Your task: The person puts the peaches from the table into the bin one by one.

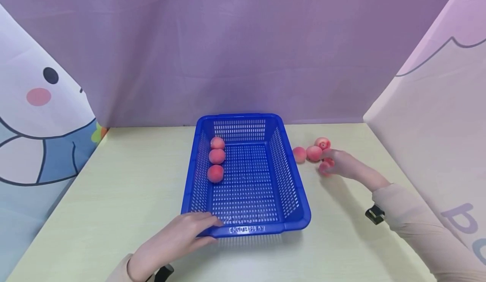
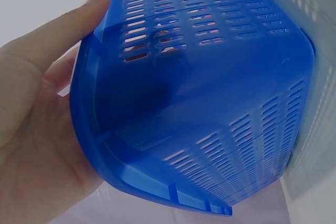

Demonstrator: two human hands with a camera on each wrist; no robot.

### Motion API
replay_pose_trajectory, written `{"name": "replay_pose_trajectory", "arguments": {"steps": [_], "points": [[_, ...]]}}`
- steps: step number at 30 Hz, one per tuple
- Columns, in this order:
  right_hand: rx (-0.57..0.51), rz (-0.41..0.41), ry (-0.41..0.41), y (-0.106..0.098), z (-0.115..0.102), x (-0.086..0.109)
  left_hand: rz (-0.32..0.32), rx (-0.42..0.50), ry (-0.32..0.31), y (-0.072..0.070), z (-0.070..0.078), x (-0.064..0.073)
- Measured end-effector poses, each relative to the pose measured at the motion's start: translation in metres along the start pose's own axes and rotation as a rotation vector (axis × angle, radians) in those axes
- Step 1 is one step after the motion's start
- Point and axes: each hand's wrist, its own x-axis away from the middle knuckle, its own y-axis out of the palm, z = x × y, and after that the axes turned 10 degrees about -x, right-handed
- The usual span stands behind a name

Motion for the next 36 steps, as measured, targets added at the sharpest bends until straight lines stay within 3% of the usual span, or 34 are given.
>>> {"name": "replay_pose_trajectory", "arguments": {"steps": [5,13,21,36], "points": [[0.02,0.024,-0.034,0.004,0.004,0.0,-0.007,0.006,-0.003,0.001,0.0,0.0],[0.013,-0.007,-0.023,0.008,0.007,-0.001,-0.001,-0.003,0.0,0.001,-0.001,0.0],[-0.124,-0.002,-0.041,0.013,0.014,-0.004,0.019,-0.002,0.015,0.001,-0.001,0.0],[-0.194,0.005,0.025,0.017,0.018,-0.005,0.002,0.003,0.002,0.0,0.0,0.0]]}}
